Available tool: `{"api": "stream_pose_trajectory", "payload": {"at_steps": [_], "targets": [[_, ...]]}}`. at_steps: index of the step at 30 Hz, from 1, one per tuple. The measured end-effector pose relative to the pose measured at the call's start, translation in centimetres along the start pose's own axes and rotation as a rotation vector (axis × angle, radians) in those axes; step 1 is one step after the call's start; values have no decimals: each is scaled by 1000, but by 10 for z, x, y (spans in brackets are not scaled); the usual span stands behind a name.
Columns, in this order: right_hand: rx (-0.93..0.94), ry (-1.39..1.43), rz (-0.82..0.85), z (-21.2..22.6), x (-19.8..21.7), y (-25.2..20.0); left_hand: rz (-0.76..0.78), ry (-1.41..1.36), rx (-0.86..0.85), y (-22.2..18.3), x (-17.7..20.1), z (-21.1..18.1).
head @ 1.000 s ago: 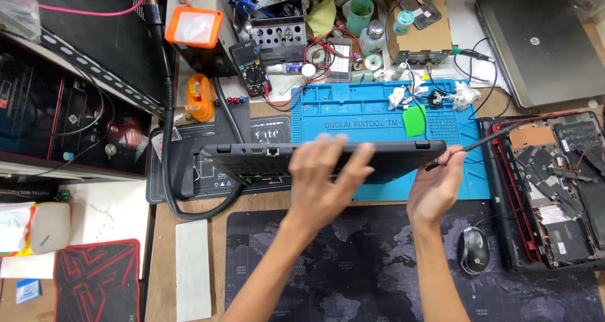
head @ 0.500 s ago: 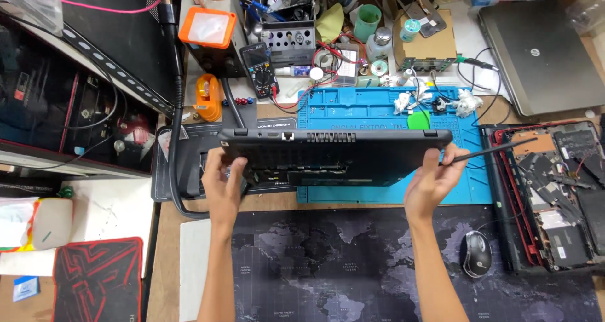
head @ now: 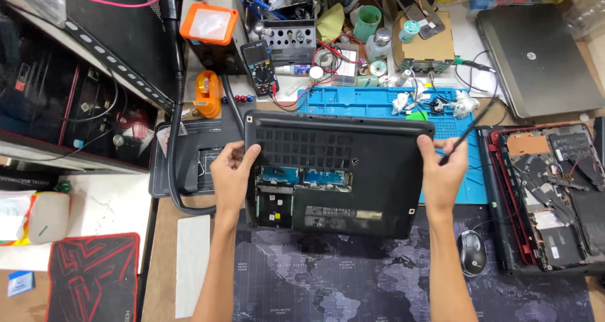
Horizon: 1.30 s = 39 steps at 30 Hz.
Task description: Disassembling a laptop by unscrewing the back panel and prying it open with a tool
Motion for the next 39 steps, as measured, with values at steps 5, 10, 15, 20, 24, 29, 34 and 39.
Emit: {"api": "stream_pose_trajectory", "payload": {"at_steps": [5, 10, 15, 20, 24, 29, 34, 39], "targets": [[-167, -141, 68, -38, 2, -15, 64, 40, 130, -6, -14, 18], [-271, -189, 80, -55, 4, -27, 107, 88, 204, -7, -28, 50], [-295, -261, 79, -68, 4, -39, 142, 216, 242, -10, -39, 54], [-286, -368, 84, -33, -7, -57, 190, 336, 239, -12, -50, 30], [-328, -437, 101, -24, -10, -69, 224, 491, 198, -16, -58, 34], [-346, -382, 134, -13, -12, -69, 229, 446, 200, -16, -59, 31], [-361, -310, 197, 38, -25, -71, 267, 400, 212, -16, -56, 23], [-219, -334, 509, 37, -58, -70, 292, 307, 22, -26, -67, -30]]}}
Point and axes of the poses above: each hand's wrist, its own y-axis towards the middle knuckle, its own x-axis out of the back of the hand, z = x × y, the point moved 2 cm from there along y, towards the middle knuckle, and after that the axes turned 13 degrees about z, right-handed, at the moved point
